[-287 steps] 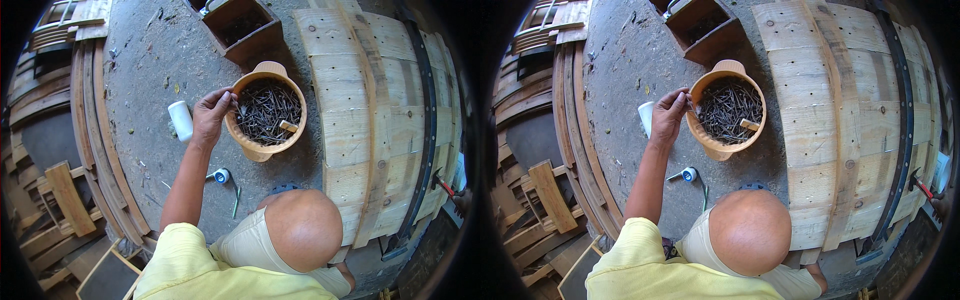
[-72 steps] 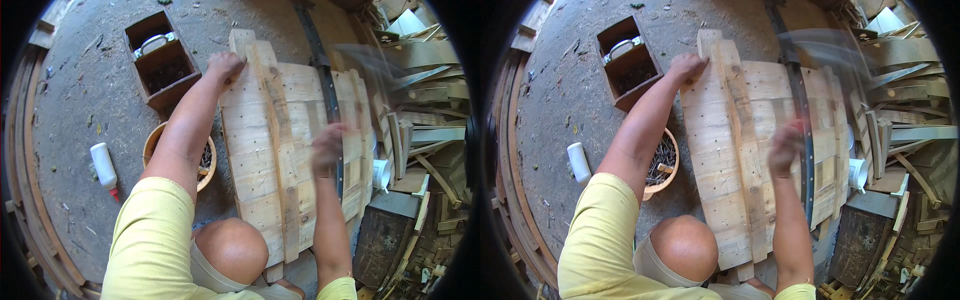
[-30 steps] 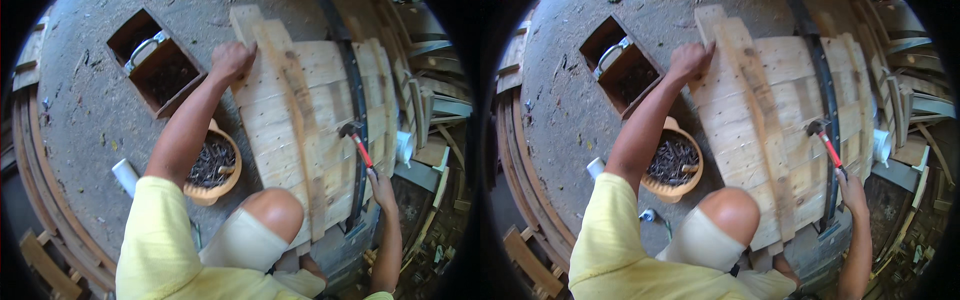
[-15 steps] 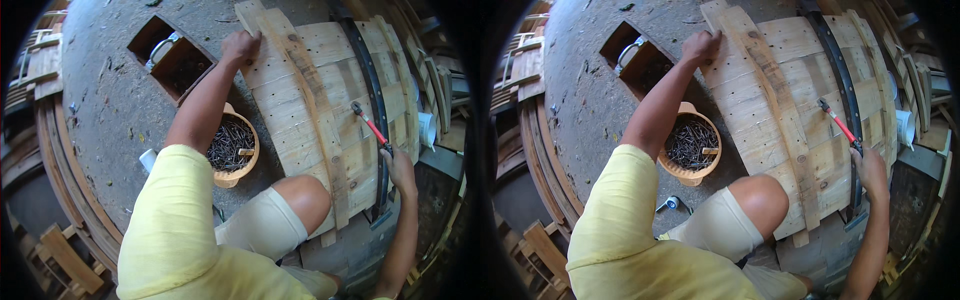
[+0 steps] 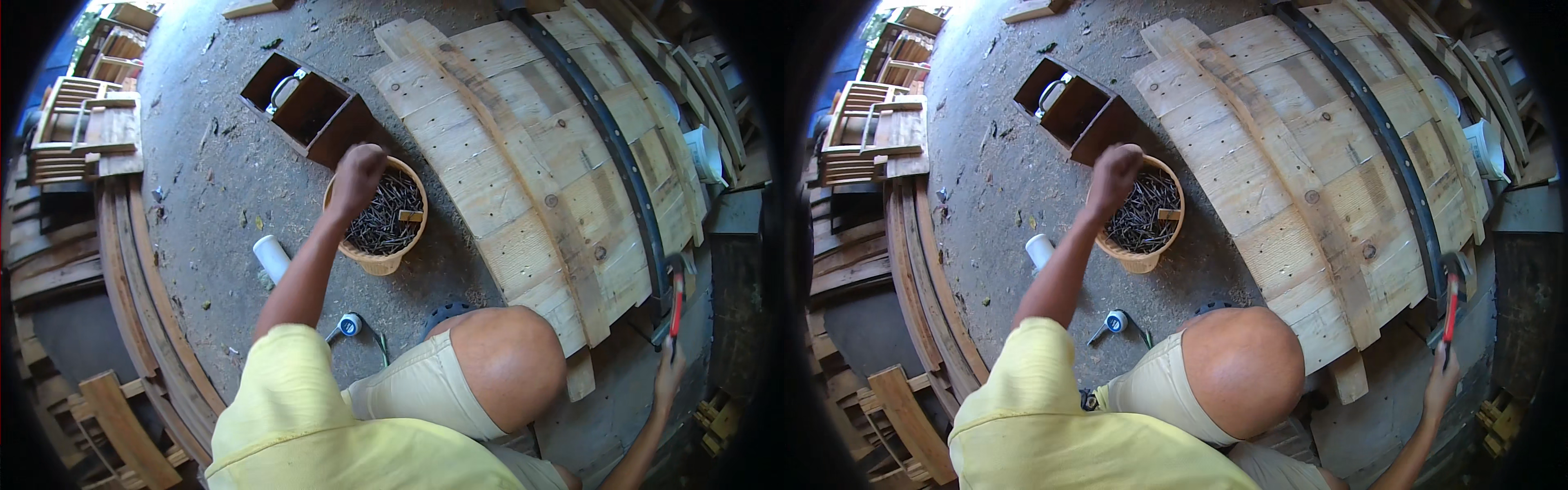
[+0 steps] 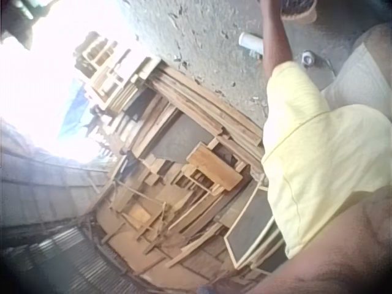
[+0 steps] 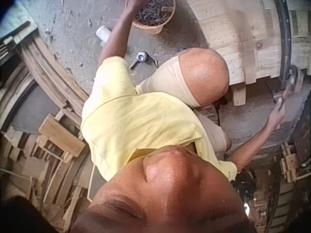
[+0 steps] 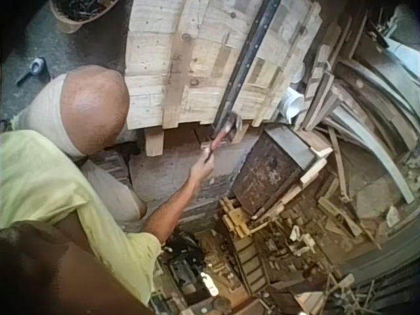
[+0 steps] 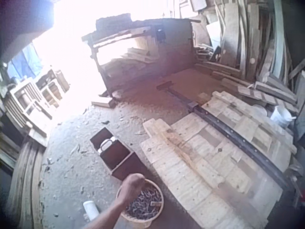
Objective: The person hammers nails into a wooden structure using a hammer, then removes a metal clamp and repositions wooden planks on a workbench.
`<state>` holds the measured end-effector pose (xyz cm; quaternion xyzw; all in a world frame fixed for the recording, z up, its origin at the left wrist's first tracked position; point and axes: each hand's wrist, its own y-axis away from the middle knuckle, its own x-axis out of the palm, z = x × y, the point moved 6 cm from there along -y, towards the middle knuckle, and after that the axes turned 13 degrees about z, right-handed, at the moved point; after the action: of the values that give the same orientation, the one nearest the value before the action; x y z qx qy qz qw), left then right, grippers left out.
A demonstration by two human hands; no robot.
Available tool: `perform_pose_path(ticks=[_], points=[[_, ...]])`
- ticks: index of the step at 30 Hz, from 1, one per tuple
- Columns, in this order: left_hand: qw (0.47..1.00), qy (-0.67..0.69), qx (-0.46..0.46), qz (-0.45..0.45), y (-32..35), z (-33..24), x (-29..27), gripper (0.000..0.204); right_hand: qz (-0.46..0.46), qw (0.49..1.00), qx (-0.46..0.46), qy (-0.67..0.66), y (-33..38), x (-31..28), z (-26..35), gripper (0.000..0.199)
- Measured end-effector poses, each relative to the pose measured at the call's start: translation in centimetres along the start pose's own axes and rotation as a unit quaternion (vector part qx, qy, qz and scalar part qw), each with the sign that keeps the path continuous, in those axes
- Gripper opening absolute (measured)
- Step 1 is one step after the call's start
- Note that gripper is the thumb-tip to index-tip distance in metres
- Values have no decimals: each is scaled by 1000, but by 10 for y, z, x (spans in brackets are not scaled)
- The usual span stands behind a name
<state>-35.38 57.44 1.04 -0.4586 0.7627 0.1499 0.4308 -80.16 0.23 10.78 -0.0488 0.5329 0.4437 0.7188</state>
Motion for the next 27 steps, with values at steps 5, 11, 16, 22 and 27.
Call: perform_pose_path(ticks=[5,11,16,22,27], points=[[991,-56,27,116,29,-34,47,18,-59,973,121,-189,81,17,-144,33],[915,-206,53,342,19,-53,81,16,-126,909,178,-355,118,65,-188,33],[874,-246,168,383,23,-62,91,23,-139,865,146,-460,113,76,-175,33],[876,-295,109,366,33,-56,74,15,-161,829,93,-528,86,93,-179,32],[962,-168,-56,208,43,-47,41,14,-154,818,78,-549,64,108,-170,30]])
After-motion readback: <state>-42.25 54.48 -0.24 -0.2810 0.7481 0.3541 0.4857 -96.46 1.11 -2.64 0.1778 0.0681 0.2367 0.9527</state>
